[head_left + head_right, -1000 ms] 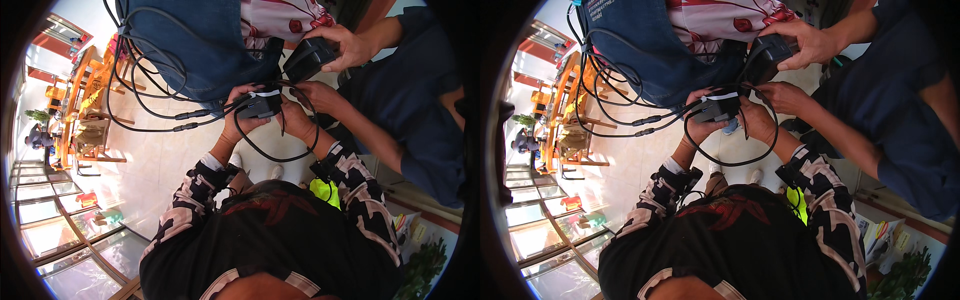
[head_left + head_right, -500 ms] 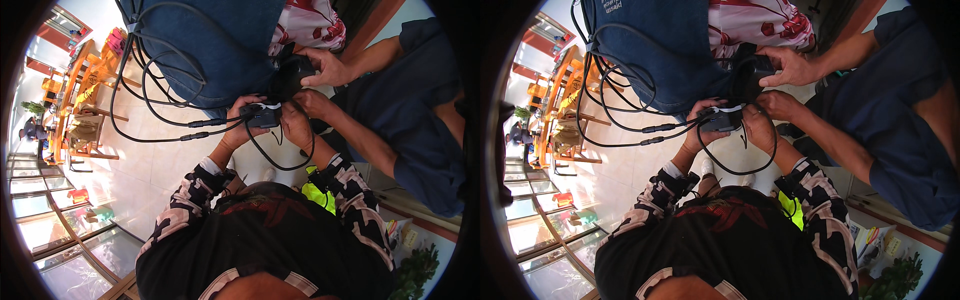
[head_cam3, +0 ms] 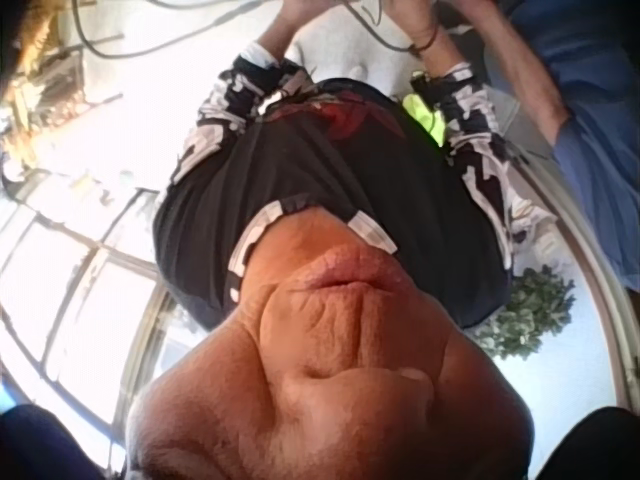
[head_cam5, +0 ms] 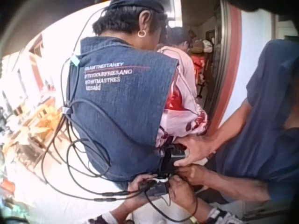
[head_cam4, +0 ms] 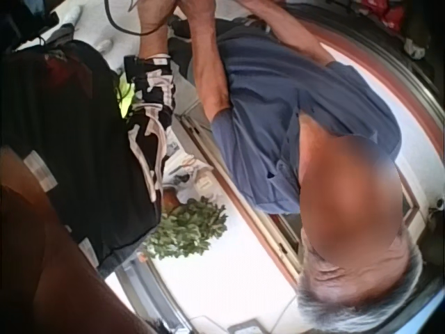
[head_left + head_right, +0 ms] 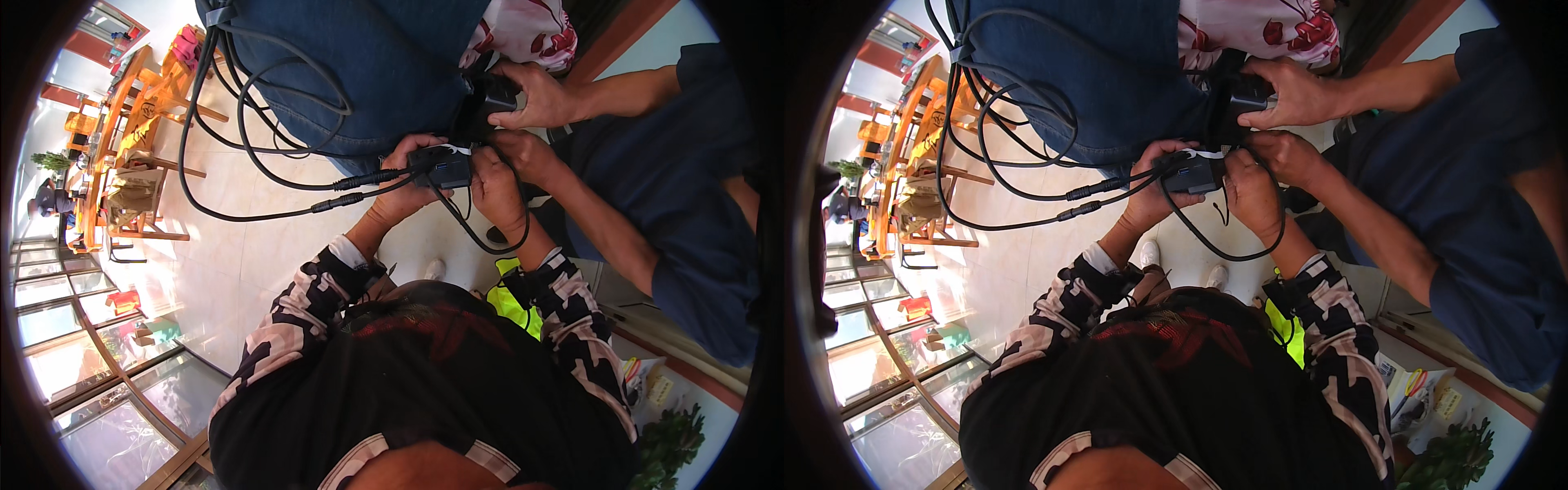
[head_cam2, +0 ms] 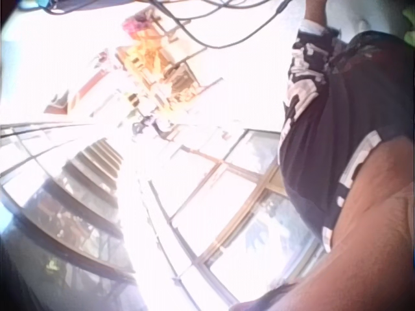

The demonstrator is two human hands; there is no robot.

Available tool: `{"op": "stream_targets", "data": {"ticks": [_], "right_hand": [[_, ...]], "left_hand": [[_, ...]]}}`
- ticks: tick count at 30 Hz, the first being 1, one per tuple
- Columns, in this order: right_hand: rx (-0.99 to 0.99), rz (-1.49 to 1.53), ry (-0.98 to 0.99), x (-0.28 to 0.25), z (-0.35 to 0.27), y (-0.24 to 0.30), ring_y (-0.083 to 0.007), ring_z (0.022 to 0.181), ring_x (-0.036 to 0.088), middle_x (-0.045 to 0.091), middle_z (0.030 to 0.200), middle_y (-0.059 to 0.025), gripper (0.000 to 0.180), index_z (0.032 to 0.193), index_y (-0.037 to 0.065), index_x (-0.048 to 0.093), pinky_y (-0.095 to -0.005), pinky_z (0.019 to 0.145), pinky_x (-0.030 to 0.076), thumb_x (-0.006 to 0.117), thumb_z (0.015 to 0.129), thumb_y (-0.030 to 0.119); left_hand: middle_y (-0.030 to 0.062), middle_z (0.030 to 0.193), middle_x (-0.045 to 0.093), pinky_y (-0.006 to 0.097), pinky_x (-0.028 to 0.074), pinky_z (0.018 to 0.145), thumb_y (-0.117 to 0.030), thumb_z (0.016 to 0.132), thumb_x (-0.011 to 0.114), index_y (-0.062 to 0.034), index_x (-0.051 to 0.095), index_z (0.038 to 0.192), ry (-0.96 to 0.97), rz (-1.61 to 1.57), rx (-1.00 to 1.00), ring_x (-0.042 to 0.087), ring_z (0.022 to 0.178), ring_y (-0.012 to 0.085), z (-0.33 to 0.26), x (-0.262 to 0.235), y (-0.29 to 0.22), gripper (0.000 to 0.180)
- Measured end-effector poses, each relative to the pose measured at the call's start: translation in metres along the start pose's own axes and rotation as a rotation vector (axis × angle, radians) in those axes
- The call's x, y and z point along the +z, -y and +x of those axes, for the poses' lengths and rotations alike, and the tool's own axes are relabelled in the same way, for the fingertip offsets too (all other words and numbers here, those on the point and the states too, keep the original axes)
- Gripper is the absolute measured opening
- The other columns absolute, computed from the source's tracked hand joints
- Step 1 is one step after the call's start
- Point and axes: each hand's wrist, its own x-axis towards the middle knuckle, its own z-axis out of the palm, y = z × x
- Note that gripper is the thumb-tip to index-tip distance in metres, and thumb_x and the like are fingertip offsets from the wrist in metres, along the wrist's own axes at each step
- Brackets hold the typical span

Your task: The person holds a small black electronic device and connects cables to it while another person assists by handing over a cable and helping with the connection. The device is manipulated and oriented multiple times during the process.

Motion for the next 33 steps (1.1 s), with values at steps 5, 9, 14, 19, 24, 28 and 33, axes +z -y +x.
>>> {"op": "stream_targets", "data": {"ticks": [5, 9, 14, 19, 24, 28, 33], "right_hand": [[0.007, -0.024, 0.05, -0.005, 0.008, -0.003, -0.0427, 0.08, 0.058, 0.055, 0.091, -0.022, 0.018, 0.093, -0.001, 0.055, -0.0469, 0.066, 0.048, 0.056, 0.075, -0.003], [-0.009, 0.006, 0.109, -0.008, 0.009, -0.006, -0.0426, 0.079, 0.058, 0.055, 0.09, -0.0223, 0.021, 0.094, -0.001, 0.055, -0.0477, 0.067, 0.047, 0.055, 0.073, -0.005], [0.004, 0.009, 0.119, -0.006, 0.007, -0.013, -0.0418, 0.081, 0.058, 0.055, 0.089, -0.0217, 0.02, 0.093, -0.002, 0.055, -0.0472, 0.068, 0.047, 0.054, 0.073, -0.005], [0.011, 0.027, 0.133, -0.006, 0.007, -0.018, -0.0411, 0.085, 0.059, 0.058, 0.094, -0.0222, 0.031, 0.104, -0.002, 0.055, -0.0459, 0.071, 0.049, 0.053, 0.073, -0.006], [0.013, 0.111, 0.179, -0.01, 0.015, -0.018, -0.0402, 0.091, 0.062, 0.063, 0.099, -0.0247, 0.043, 0.118, -0.001, 0.05, -0.0435, 0.075, 0.05, 0.049, 0.076, -0.006], [-0.051, 0.162, 0.302, -0.016, 0.013, -0.02, -0.0422, 0.093, 0.062, 0.063, 0.1, -0.0262, 0.046, 0.124, 0.002, 0.046, -0.0463, 0.08, 0.05, 0.054, 0.079, 0.004], [0.081, 0.242, 0.566, -0.017, 0.009, -0.026, -0.0428, 0.091, 0.061, 0.062, 0.11, -0.0232, 0.058, 0.134, 0.006, 0.042, -0.0439, 0.081, 0.05, 0.063, 0.083, 0.024]], "left_hand": [[0.0099, 0.111, 0.066, 0.032, 0.051, 0.09, -0.006, 0.05, 0.087, -0.0045, 0.053, 0.11, -0.007, 0.019, -0.047, 0.064, 0.099, 0.0186, 0.004, 0.003, 0.0, 0.069], [0.0088, 0.109, 0.067, 0.031, 0.051, 0.089, -0.009, 0.049, 0.088, -0.0052, 0.053, 0.111, -0.002, 0.121, -0.04, 0.065, 0.097, 0.0183, 0.004, 0.004, 0.0, 0.071], [0.0088, 0.104, 0.067, 0.031, 0.052, 0.087, -0.01, 0.05, 0.088, -0.0057, 0.053, 0.111, -0.023, 0.169, -0.047, 0.065, 0.095, 0.0189, 0.003, 0.01, 0.001, 0.07], [0.0081, 0.099, 0.067, 0.031, 0.052, 0.086, -0.009, 0.051, 0.088, -0.0051, 0.053, 0.11, -0.046, 0.202, -0.067, 0.065, 0.092, 0.0185, 0.003, 0.012, 0.002, 0.069], [0.0078, 0.096, 0.067, 0.033, 0.053, 0.08, -0.013, 0.048, 0.089, -0.0083, 0.054, 0.109, -0.122, 0.261, -0.049, 0.066, 0.088, 0.022, -0.004, 0.016, 0.003, 0.07], [0.0088, 0.094, 0.067, 0.034, 0.053, 0.076, -0.015, 0.047, 0.09, -0.0088, 0.054, 0.106, -0.191, 0.335, -0.017, 0.068, 0.084, 0.0239, -0.015, 0.02, 0.004, 0.07], [0.0076, 0.095, 0.064, 0.031, 0.051, 0.083, -0.018, 0.045, 0.092, -0.002, 0.058, 0.106, -0.189, 0.325, -0.052, 0.063, 0.087, 0.0191, -0.027, 0.02, 0.005, 0.072]]}}
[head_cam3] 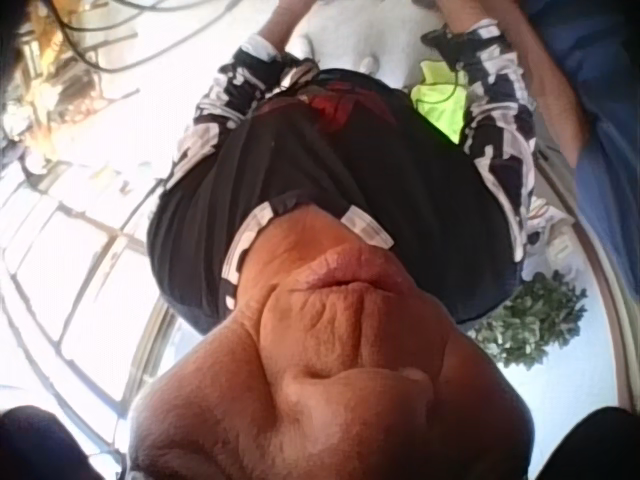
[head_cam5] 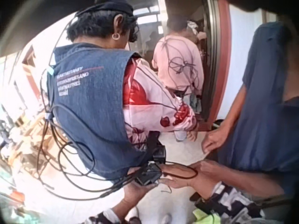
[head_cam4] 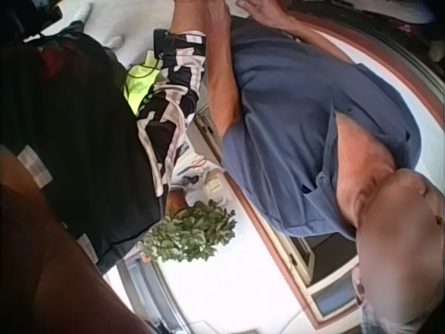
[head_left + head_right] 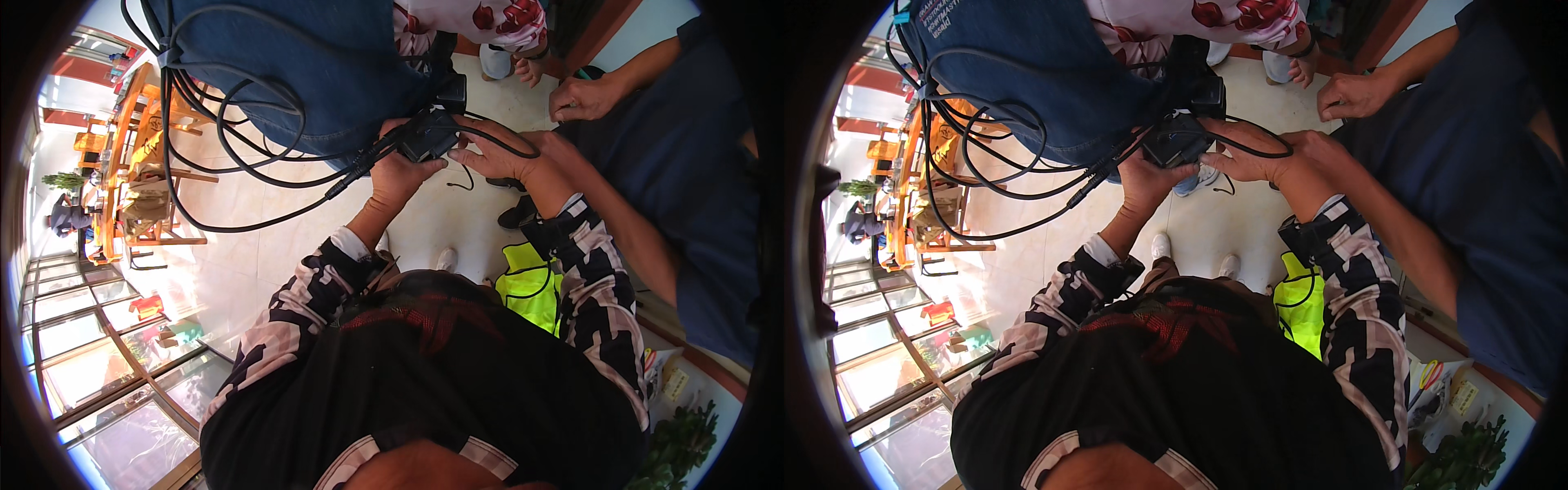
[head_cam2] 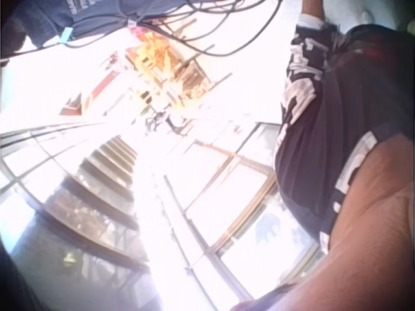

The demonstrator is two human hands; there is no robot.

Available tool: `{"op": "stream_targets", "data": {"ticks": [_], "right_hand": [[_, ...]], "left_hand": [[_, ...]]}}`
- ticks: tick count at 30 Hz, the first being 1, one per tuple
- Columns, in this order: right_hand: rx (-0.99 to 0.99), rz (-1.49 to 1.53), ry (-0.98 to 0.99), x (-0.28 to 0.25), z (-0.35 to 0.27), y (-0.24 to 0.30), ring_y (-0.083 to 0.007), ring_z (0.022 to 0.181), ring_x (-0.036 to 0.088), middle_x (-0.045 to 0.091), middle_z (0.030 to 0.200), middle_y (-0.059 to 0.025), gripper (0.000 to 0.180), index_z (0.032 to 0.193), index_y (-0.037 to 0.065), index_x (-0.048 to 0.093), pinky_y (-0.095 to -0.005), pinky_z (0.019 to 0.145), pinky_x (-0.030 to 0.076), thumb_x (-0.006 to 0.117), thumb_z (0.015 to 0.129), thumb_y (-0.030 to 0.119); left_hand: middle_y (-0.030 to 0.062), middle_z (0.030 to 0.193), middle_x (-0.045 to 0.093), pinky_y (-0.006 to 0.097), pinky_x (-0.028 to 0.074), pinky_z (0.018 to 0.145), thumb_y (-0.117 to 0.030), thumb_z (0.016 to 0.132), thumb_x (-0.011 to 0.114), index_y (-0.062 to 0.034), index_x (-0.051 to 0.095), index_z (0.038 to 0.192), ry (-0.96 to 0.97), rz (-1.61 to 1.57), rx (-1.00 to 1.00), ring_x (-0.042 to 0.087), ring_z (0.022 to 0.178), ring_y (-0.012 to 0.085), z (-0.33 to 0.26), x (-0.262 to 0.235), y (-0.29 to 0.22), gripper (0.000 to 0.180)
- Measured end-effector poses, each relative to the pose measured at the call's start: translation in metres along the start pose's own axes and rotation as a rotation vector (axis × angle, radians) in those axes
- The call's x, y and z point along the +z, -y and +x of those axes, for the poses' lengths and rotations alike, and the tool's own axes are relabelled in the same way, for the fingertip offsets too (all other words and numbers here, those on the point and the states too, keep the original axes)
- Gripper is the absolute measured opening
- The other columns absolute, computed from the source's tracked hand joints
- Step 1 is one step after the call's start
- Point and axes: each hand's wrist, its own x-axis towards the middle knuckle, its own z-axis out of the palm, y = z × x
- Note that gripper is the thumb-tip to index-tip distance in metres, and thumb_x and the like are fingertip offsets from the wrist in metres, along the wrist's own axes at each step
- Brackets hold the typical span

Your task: The person holds a small black electronic device and connects cables to it while another person assists by handing over a cable and helping with the connection. The device is manipulated and oriented multiple times during the process.

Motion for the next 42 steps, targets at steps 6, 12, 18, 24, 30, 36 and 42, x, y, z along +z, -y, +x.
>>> {"op": "stream_targets", "data": {"ticks": [6, 12, 18, 24, 30, 36, 42], "right_hand": [[0.008, 0.021, 0.007, 0.005, 0.002, -0.012, -0.0411, 0.1, 0.058, 0.059, 0.119, -0.0216, 0.058, 0.133, 0.005, 0.046, -0.0407, 0.088, 0.048, 0.065, 0.084, 0.031], [-0.033, -0.074, -0.032, 0.011, -0.002, -0.023, -0.0414, 0.107, 0.055, 0.057, 0.123, -0.02, 0.056, 0.13, 0.006, 0.048, -0.0419, 0.092, 0.046, 0.064, 0.086, 0.037], [-0.028, -0.072, -0.044, 0.009, 0.0, -0.023, -0.0404, 0.105, 0.056, 0.059, 0.118, -0.0193, 0.047, 0.123, 0.005, 0.052, -0.0406, 0.091, 0.046, 0.065, 0.086, 0.031], [-0.038, -0.1, -0.071, 0.006, 0.0, -0.021, -0.0407, 0.105, 0.057, 0.061, 0.117, -0.0194, 0.054, 0.13, 0.012, 0.046, -0.0424, 0.091, 0.046, 0.064, 0.086, 0.037], [-0.074, -0.157, -0.181, 0.012, 0.003, -0.02, -0.0389, 0.084, 0.061, 0.063, 0.095, -0.0198, 0.049, 0.123, 0.008, 0.049, -0.0432, 0.075, 0.049, 0.068, 0.085, 0.031], [-0.038, -0.135, -0.21, 0.015, 0.001, -0.021, -0.04, 0.088, 0.063, 0.065, 0.098, -0.0207, 0.044, 0.112, 0.006, 0.051, -0.043, 0.076, 0.051, 0.068, 0.084, 0.034], [-0.031, -0.097, -0.277, 0.019, 0.001, -0.018, -0.0396, 0.085, 0.063, 0.065, 0.097, -0.0201, 0.043, 0.107, 0.005, 0.051, -0.0431, 0.073, 0.052, 0.068, 0.083, 0.037]], "left_hand": [[0.0104, 0.099, 0.06, 0.034, 0.05, 0.083, -0.016, 0.048, 0.092, -0.0052, 0.053, 0.107, 0.084, 0.109, 0.007, 0.061, 0.091, 0.0251, -0.002, 0.003, 0.0, 0.071], [0.0157, 0.11, 0.061, 0.036, 0.049, 0.089, -0.018, 0.068, 0.084, 0.0001, 0.045, 0.128, 0.332, 0.027, 0.046, 0.062, 0.101, 0.027, -0.01, -0.017, 0.001, 0.074], [0.0178, 0.119, 0.06, 0.035, 0.048, 0.092, -0.018, 0.091, 0.064, 0.0031, 0.034, 0.14, 0.593, 0.118, 0.073, 0.062, 0.108, 0.0257, 0.002, -0.045, 0.009, 0.062], [0.0153, 0.109, 0.064, 0.03, 0.049, 0.087, -0.019, 0.09, 0.066, 0.0006, 0.042, 0.136, 0.447, 0.036, -0.127, 0.064, 0.098, 0.0211, -0.002, -0.034, 0.012, 0.055], [0.0105, 0.089, 0.068, 0.031, 0.052, 0.076, -0.017, 0.086, 0.07, -0.0017, 0.055, 0.125, 0.258, 0.234, -0.027, 0.066, 0.082, 0.0197, -0.004, -0.033, 0.004, 0.044], [0.0141, 0.086, 0.067, 0.036, 0.053, 0.068, -0.028, 0.085, 0.07, -0.0044, 0.058, 0.121, 0.159, 0.228, 0.088, 0.066, 0.075, 0.03, -0.002, -0.026, 0.008, 0.045], [0.0194, 0.099, 0.064, 0.038, 0.051, 0.074, -0.027, 0.085, 0.07, -0.0032, 0.057, 0.123, 0.132, 0.253, 0.119, 0.063, 0.083, 0.0338, 0.0, -0.026, 0.003, 0.047]]}}
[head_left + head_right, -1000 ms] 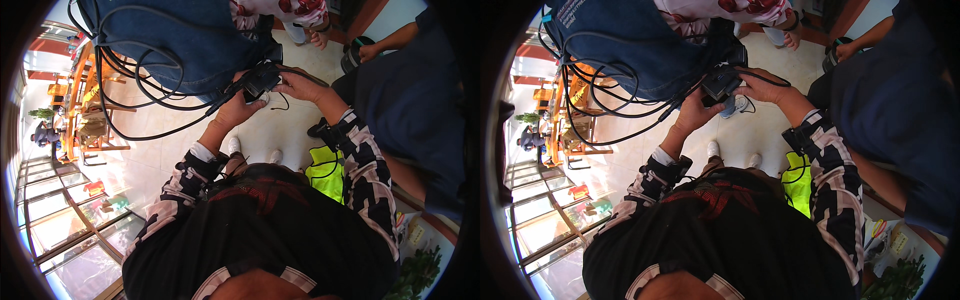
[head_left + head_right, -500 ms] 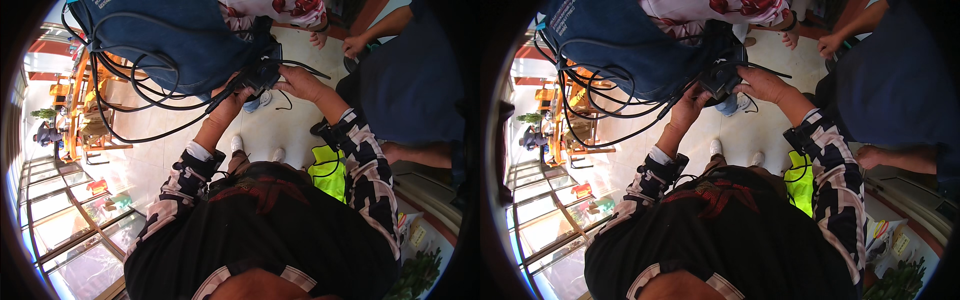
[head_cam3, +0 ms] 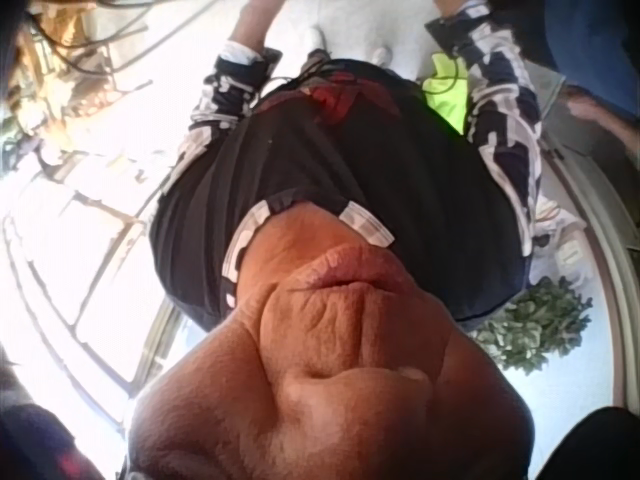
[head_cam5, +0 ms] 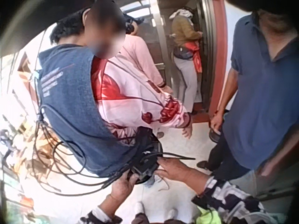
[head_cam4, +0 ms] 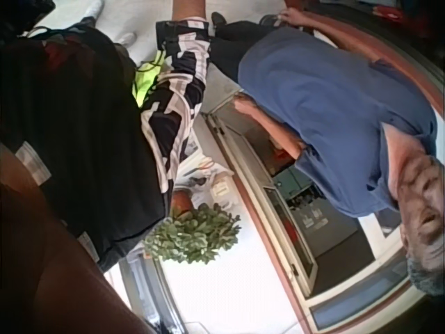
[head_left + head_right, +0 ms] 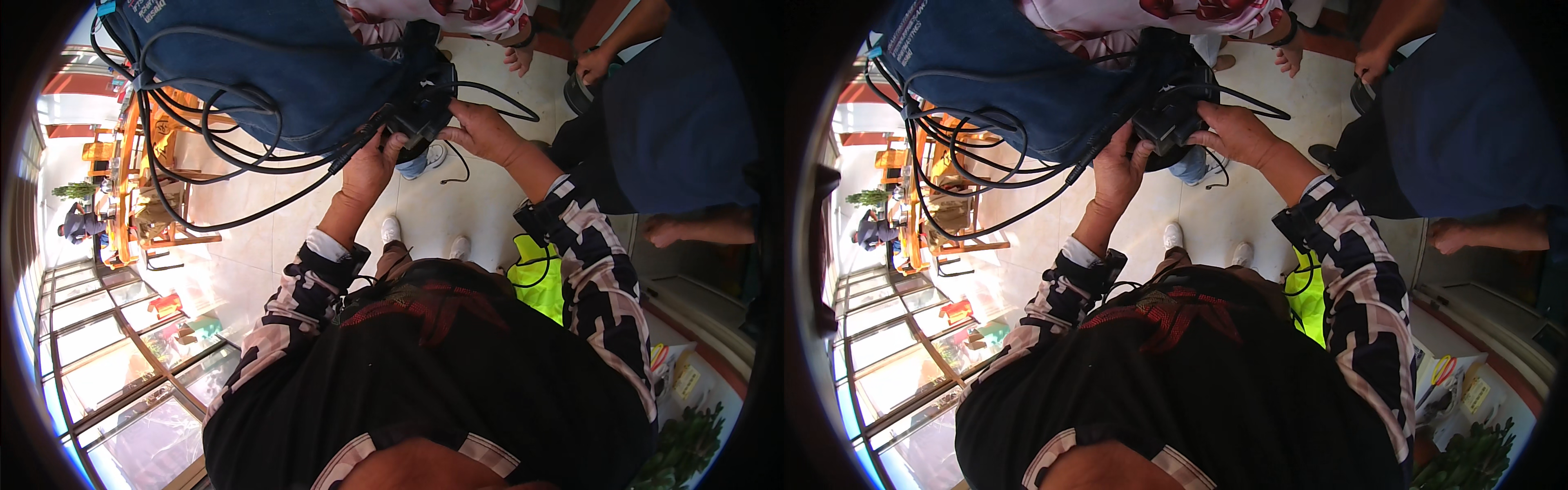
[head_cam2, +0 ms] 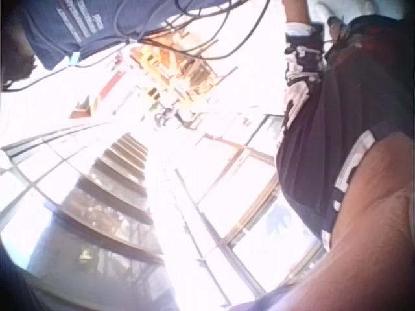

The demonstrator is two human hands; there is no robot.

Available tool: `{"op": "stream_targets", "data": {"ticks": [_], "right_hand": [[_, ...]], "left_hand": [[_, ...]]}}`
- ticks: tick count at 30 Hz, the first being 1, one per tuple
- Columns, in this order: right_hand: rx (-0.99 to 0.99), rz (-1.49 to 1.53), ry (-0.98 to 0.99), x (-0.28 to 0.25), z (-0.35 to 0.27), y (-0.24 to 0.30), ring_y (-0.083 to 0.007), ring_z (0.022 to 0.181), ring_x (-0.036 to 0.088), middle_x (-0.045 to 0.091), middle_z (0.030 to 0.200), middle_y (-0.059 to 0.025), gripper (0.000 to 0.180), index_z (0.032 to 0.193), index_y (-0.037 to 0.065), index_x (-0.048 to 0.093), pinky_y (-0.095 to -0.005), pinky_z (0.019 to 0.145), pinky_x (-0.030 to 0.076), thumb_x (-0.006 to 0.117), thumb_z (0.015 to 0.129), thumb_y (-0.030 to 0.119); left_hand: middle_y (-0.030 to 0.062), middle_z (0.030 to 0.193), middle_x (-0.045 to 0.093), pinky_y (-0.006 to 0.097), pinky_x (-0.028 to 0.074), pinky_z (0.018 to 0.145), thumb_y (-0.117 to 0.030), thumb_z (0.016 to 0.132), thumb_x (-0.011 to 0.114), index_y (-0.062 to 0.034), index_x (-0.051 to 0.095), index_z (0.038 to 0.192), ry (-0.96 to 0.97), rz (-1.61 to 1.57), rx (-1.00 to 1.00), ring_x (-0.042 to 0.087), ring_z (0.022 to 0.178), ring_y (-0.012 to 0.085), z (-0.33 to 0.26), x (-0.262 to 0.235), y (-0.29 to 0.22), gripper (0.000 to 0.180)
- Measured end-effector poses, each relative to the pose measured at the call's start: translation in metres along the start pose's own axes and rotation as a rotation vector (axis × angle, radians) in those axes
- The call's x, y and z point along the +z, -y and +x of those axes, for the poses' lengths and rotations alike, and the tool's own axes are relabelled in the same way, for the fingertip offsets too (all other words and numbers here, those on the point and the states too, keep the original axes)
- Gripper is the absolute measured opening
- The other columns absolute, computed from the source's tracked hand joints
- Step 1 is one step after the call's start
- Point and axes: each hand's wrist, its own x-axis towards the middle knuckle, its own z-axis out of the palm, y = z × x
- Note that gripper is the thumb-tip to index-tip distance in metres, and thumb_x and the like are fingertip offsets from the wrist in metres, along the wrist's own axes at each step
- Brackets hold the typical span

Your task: The person holds a small black electronic device and connects cables to it while another person assists by handing over a cable and helping with the connection. The device is manipulated and oriented multiple times during the process.

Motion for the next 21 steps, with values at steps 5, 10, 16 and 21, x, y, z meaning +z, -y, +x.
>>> {"op": "stream_targets", "data": {"ticks": [5, 10, 16, 21], "right_hand": [[-0.078, -0.004, -0.109, 0.003, 0.001, 0.001, -0.0384, 0.074, 0.062, 0.063, 0.084, -0.0182, 0.046, 0.113, 0.006, 0.051, -0.0419, 0.066, 0.05, 0.069, 0.083, 0.035], [-0.03, -0.025, -0.067, 0.002, 0.002, 0.007, -0.0392, 0.08, 0.063, 0.065, 0.094, -0.0187, 0.045, 0.103, 0.006, 0.052, -0.0428, 0.07, 0.052, 0.069, 0.081, 0.041], [-0.088, -0.035, -0.121, 0.001, 0.001, 0.013, -0.0384, 0.072, 0.062, 0.063, 0.078, -0.018, 0.045, 0.11, 0.006, 0.053, -0.0418, 0.062, 0.049, 0.069, 0.082, 0.038], [-0.044, -0.047, -0.1, 0.003, 0.002, 0.013, -0.0381, 0.08, 0.063, 0.066, 0.092, -0.0173, 0.041, 0.098, 0.006, 0.055, -0.043, 0.07, 0.052, 0.068, 0.081, 0.041]], "left_hand": [[0.0186, 0.096, 0.064, 0.038, 0.049, 0.078, -0.026, 0.083, 0.071, -0.0009, 0.052, 0.129, -0.076, 0.137, 0.154, 0.062, 0.079, 0.0322, 0.008, -0.003, -0.004, 0.056], [0.0116, 0.081, 0.064, 0.035, 0.048, 0.078, -0.021, 0.078, 0.076, 0.0016, 0.041, 0.138, 0.207, -0.104, -0.094, 0.062, 0.072, 0.0251, 0.002, -0.021, -0.01, 0.073], [0.0059, 0.069, 0.065, 0.03, 0.051, 0.068, -0.012, 0.073, 0.08, 0.002, 0.041, 0.134, 0.136, 0.003, 0.039, 0.063, 0.064, 0.0195, 0.002, -0.02, -0.005, 0.073], [0.0071, 0.067, 0.065, 0.03, 0.051, 0.064, -0.019, 0.072, 0.082, 0.0018, 0.045, 0.129, 0.07, 0.035, 0.036, 0.064, 0.062, 0.0209, -0.002, -0.016, -0.001, 0.071]]}}
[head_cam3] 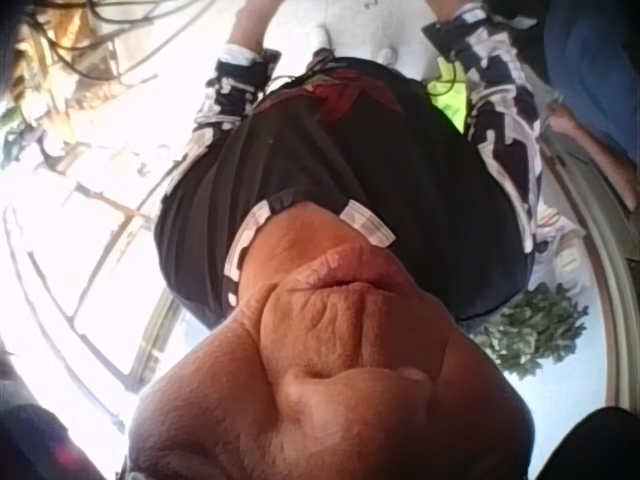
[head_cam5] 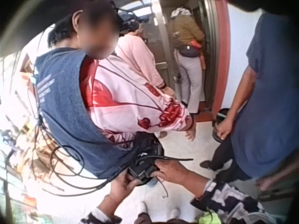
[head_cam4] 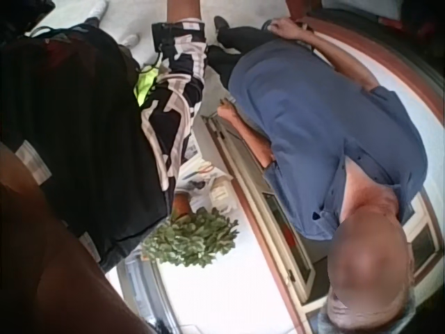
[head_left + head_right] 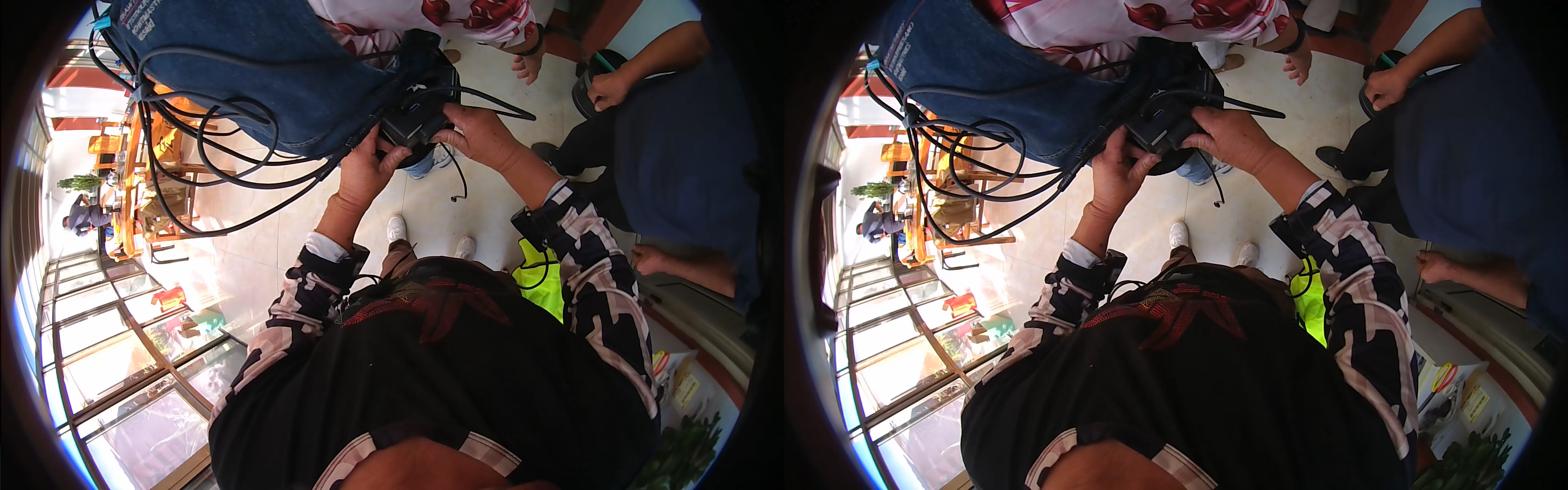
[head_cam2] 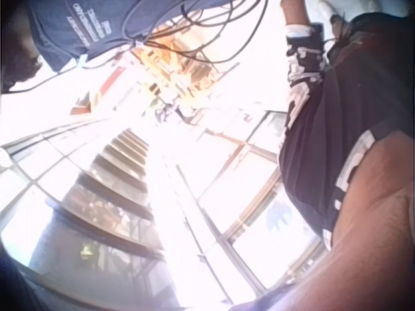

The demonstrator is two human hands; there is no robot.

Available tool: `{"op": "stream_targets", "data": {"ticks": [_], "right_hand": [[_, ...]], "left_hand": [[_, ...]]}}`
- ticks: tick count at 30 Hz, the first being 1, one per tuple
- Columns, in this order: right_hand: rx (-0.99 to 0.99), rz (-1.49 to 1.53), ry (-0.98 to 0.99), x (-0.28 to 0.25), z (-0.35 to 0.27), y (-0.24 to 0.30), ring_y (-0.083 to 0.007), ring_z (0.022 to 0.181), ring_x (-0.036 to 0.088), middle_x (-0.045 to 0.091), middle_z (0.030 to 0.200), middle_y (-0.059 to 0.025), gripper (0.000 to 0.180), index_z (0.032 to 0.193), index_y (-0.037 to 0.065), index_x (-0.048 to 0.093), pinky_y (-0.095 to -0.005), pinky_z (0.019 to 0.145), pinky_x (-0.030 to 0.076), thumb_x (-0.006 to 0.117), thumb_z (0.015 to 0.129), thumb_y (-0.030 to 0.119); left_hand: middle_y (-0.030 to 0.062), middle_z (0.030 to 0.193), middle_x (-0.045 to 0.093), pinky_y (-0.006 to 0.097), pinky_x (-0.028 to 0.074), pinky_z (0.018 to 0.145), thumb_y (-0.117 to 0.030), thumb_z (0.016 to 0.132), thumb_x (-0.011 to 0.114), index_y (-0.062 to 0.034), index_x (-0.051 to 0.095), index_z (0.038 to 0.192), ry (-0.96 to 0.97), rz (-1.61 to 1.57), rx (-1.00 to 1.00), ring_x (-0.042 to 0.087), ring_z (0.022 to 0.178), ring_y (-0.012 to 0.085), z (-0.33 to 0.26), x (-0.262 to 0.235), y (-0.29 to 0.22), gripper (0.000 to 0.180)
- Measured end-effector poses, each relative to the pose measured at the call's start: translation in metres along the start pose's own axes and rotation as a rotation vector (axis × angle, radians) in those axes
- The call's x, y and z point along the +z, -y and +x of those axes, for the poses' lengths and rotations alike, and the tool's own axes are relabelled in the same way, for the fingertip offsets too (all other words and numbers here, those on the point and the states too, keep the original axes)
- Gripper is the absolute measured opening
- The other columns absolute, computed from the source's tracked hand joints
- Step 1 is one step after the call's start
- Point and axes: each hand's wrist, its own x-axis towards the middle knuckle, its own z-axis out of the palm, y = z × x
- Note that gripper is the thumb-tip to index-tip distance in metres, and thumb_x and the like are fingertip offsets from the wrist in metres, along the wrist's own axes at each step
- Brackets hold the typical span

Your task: The person holds a small black electronic device and connects cables to it while another person assists by handing over a cable and helping with the connection. The device is manipulated and oriented multiple times during the process.

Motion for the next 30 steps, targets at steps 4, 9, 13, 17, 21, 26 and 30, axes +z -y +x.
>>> {"op": "stream_targets", "data": {"ticks": [4, 9, 13, 17, 21, 26, 30], "right_hand": [[-0.06, 0.007, -0.067, 0.003, 0.001, -0.002, -0.0378, 0.072, 0.062, 0.064, 0.078, -0.0169, 0.04, 0.101, 0.006, 0.056, -0.0413, 0.063, 0.05, 0.068, 0.082, 0.039], [-0.007, -0.011, -0.038, 0.003, 0.001, -0.003, -0.0369, 0.076, 0.063, 0.065, 0.085, -0.0153, 0.038, 0.092, 0.006, 0.057, -0.0421, 0.067, 0.051, 0.069, 0.08, 0.04], [-0.033, -0.024, -0.077, 0.004, 0.002, -0.001, -0.0356, 0.08, 0.063, 0.066, 0.09, -0.0137, 0.037, 0.09, 0.006, 0.059, -0.0418, 0.07, 0.051, 0.068, 0.08, 0.041], [-0.017, -0.029, -0.052, 0.003, 0.001, -0.002, -0.0354, 0.083, 0.063, 0.066, 0.093, -0.0145, 0.035, 0.095, 0.006, 0.062, -0.041, 0.072, 0.051, 0.066, 0.082, 0.038], [0.008, 0.021, 0.001, 0.002, 0.0, -0.004, -0.0357, 0.089, 0.061, 0.065, 0.097, -0.0149, 0.035, 0.099, 0.006, 0.062, -0.0411, 0.077, 0.05, 0.065, 0.084, 0.037], [0.077, 0.001, 0.125, 0.001, 0.001, -0.004, -0.0355, 0.098, 0.06, 0.064, 0.107, -0.0145, 0.039, 0.108, 0.007, 0.06, -0.0417, 0.083, 0.049, 0.065, 0.084, 0.038], [0.068, 0.021, 0.137, 0.0, 0.001, -0.004, -0.0359, 0.103, 0.059, 0.062, 0.114, -0.0156, 0.043, 0.117, 0.01, 0.056, -0.0418, 0.085, 0.048, 0.064, 0.086, 0.037]], "left_hand": [[0.0078, 0.066, 0.065, 0.03, 0.051, 0.063, -0.023, 0.072, 0.082, 0.002, 0.046, 0.127, -0.028, 0.027, -0.027, 0.064, 0.061, 0.0214, -0.002, 0.004, 0.001, 0.07], [0.0063, 0.064, 0.06, 0.034, 0.048, 0.065, -0.025, 0.074, 0.079, -0.0006, 0.05, 0.13, -0.052, -0.027, -0.092, 0.059, 0.061, 0.0241, -0.002, 0.01, 0.0, 0.067], [0.0064, 0.063, 0.057, 0.034, 0.047, 0.063, -0.024, 0.073, 0.079, -0.0003, 0.052, 0.126, -0.065, -0.135, -0.175, 0.056, 0.058, 0.024, -0.002, 0.013, -0.001, 0.064], [0.0059, 0.064, 0.058, 0.033, 0.047, 0.062, -0.021, 0.071, 0.08, -0.0003, 0.055, 0.122, -0.074, -0.089, -0.151, 0.058, 0.058, 0.023, -0.002, 0.018, 0.003, 0.06], [0.0059, 0.063, 0.059, 0.032, 0.048, 0.059, -0.022, 0.07, 0.081, -0.0005, 0.056, 0.12, -0.085, -0.146, -0.134, 0.059, 0.057, 0.0227, -0.003, 0.022, 0.009, 0.06], [0.0084, 0.067, 0.064, 0.031, 0.051, 0.062, -0.028, 0.075, 0.079, 0.0001, 0.055, 0.121, -0.031, -0.132, -0.081, 0.064, 0.06, 0.0216, -0.005, 0.015, 0.007, 0.058], [0.0105, 0.072, 0.067, 0.031, 0.053, 0.065, -0.03, 0.081, 0.075, 0.0006, 0.054, 0.123, -0.026, -0.147, -0.082, 0.068, 0.066, 0.0218, -0.004, 0.009, -0.001, 0.056]]}}
